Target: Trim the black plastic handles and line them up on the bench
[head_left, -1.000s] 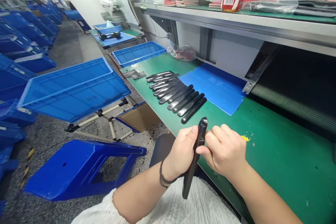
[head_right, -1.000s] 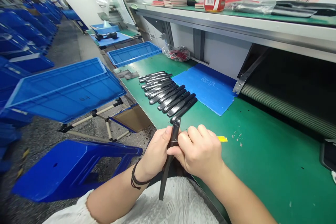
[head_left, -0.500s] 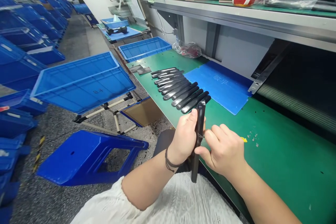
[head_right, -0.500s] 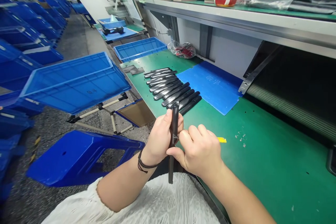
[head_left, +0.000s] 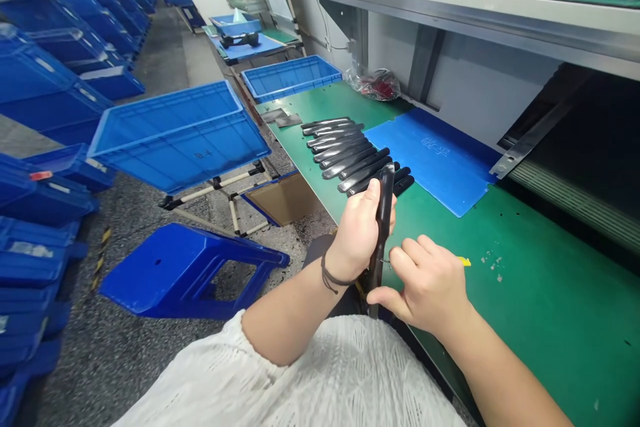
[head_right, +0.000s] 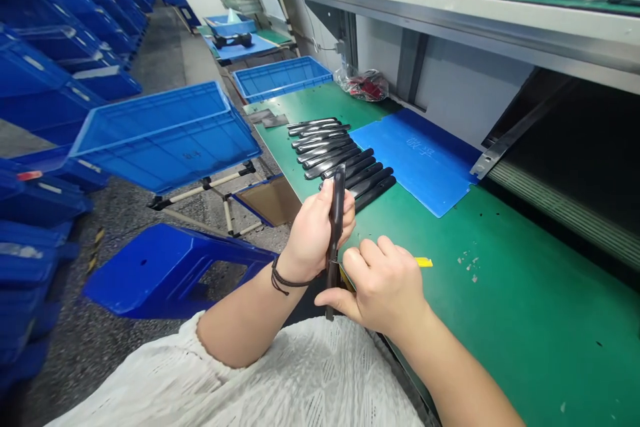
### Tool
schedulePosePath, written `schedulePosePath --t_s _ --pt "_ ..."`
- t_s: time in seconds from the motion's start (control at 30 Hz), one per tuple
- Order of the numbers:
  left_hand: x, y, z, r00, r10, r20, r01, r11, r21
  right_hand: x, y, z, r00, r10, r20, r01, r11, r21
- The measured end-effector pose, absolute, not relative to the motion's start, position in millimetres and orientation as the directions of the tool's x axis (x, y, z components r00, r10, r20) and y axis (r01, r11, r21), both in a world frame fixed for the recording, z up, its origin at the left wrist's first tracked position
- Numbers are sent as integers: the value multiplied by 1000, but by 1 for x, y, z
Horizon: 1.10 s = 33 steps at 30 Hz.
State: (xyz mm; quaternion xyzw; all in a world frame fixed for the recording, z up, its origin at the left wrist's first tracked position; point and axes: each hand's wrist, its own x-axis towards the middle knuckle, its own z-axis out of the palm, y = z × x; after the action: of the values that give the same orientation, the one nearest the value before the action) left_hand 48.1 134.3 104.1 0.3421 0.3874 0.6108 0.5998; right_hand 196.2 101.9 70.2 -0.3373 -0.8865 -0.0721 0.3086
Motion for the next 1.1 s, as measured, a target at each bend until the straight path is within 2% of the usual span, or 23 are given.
schedulePosePath --t_s 0.23,0.57,0.7,0.87,0.97,1.1 --pt "39 142 107 -79 994 -79 -503 29 864 188 96 67 -634 537 557 612 788 -63" --pt "17 166 111 -127 967 -219 -595 102 797 184 92 69 -706 559 435 596 800 -62" --pt "14 171 102 -134 949 -286 -613 147 776 183 92 64 -710 537 456 604 797 1" --pt "5 180 90 -199 922 -331 -642 132 755 179 91 55 -681 480 553 611 789 66" --pt "-5 187 81 -269 898 -348 -642 102 760 181 91 58 -668 493 557 590 807 -6" --pt "-23 193 69 -349 865 -362 -630 69 773 191 102 65 -648 662 377 647 740 -186"
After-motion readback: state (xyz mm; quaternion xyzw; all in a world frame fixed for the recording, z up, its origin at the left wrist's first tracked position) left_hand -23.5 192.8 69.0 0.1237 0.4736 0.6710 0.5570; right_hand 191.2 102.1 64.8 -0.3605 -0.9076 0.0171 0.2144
